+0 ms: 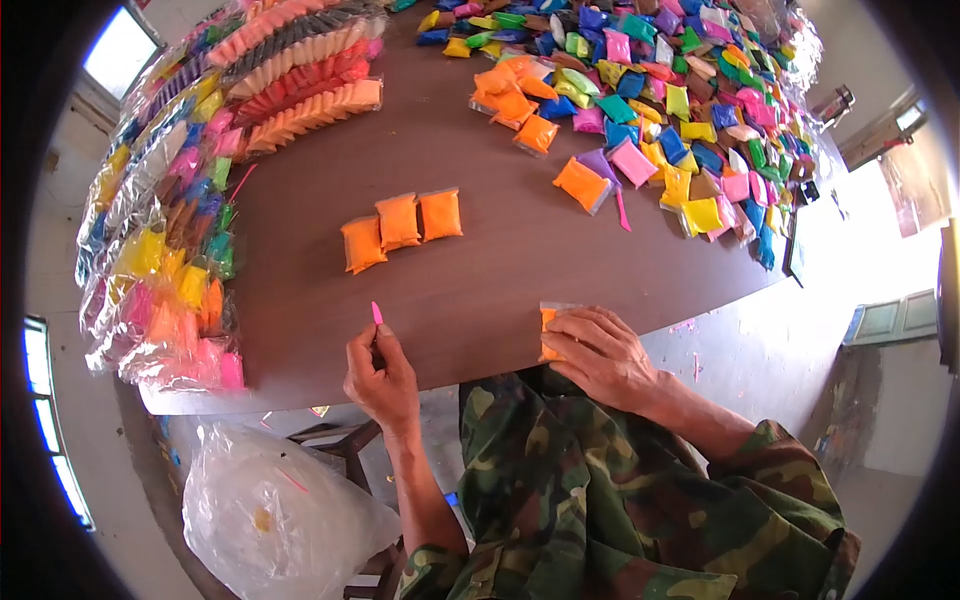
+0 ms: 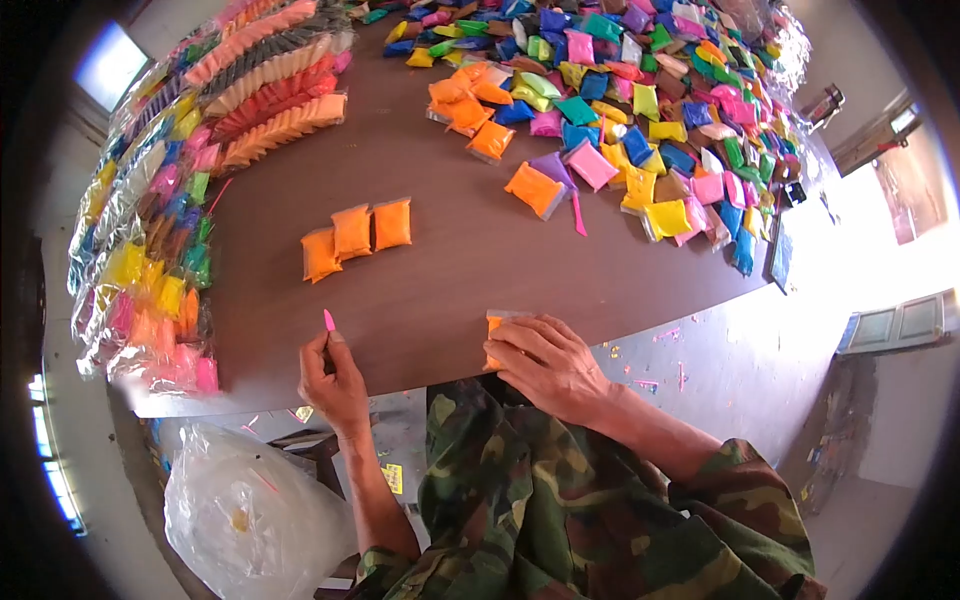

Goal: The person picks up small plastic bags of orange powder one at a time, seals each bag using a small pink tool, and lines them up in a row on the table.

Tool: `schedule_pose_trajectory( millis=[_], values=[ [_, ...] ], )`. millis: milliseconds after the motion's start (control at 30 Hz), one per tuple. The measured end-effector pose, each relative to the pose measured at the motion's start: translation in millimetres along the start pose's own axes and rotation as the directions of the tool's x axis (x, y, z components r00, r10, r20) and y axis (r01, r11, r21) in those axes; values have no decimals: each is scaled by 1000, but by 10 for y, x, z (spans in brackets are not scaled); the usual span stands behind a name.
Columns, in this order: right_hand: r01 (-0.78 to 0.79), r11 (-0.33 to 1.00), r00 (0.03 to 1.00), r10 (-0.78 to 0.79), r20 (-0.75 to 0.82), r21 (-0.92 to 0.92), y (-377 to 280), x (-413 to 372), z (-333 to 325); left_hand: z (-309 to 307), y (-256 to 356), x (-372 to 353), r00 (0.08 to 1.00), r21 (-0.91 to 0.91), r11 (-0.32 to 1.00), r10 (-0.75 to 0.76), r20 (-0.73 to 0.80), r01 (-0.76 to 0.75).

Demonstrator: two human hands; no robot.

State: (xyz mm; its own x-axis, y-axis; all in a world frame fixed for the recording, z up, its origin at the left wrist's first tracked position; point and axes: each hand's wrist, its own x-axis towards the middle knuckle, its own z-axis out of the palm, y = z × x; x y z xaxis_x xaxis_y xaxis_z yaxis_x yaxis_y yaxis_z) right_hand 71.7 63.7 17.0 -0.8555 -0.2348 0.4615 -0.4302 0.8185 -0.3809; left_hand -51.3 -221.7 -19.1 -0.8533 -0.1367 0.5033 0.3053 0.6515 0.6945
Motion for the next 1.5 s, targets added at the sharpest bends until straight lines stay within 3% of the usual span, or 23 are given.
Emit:
schedule_pose_trajectory(
  millis=[100, 200, 300, 400, 600, 1200, 1300, 1500],
  values=[
    [9, 994, 1000, -8, -9, 110, -7, 134, -82, -5, 49, 22, 1000, -29, 999, 13, -21, -13],
    [-94, 985, 995, 99, -27, 148, -5, 335, -148, -7, 61, 18, 1000, -39, 999, -2, -19, 1],
    [-90, 992, 993, 96, -71, 94, 75, 726, -118, -5, 106, 28, 999, -54, 998, -15, -33, 13],
    [22, 1000, 982, -22, -186, 1, 193, 1156, 84, -9, 114, 22, 999, -54, 999, -9, -41, 7],
    [96, 995, 968, -96, -230, -11, 426, 1708, 617, 7, 99, 26, 997, -62, 997, 35, -65, -39],
    [48, 993, 991, -33, -130, 112, 466, 1684, 942, 43, 26, -42, 998, 9, 999, 35, -59, -35],
    [6, 998, 991, 3, -133, 63, 462, 1633, 800, 33, 47, -36, 997, 11, 999, 45, -63, -45],
    [-117, 942, 969, 39, -243, -314, 1014, 1325, 181, 61, -3, -50, 995, 17, 997, 70, -70, -69]
  ],
)
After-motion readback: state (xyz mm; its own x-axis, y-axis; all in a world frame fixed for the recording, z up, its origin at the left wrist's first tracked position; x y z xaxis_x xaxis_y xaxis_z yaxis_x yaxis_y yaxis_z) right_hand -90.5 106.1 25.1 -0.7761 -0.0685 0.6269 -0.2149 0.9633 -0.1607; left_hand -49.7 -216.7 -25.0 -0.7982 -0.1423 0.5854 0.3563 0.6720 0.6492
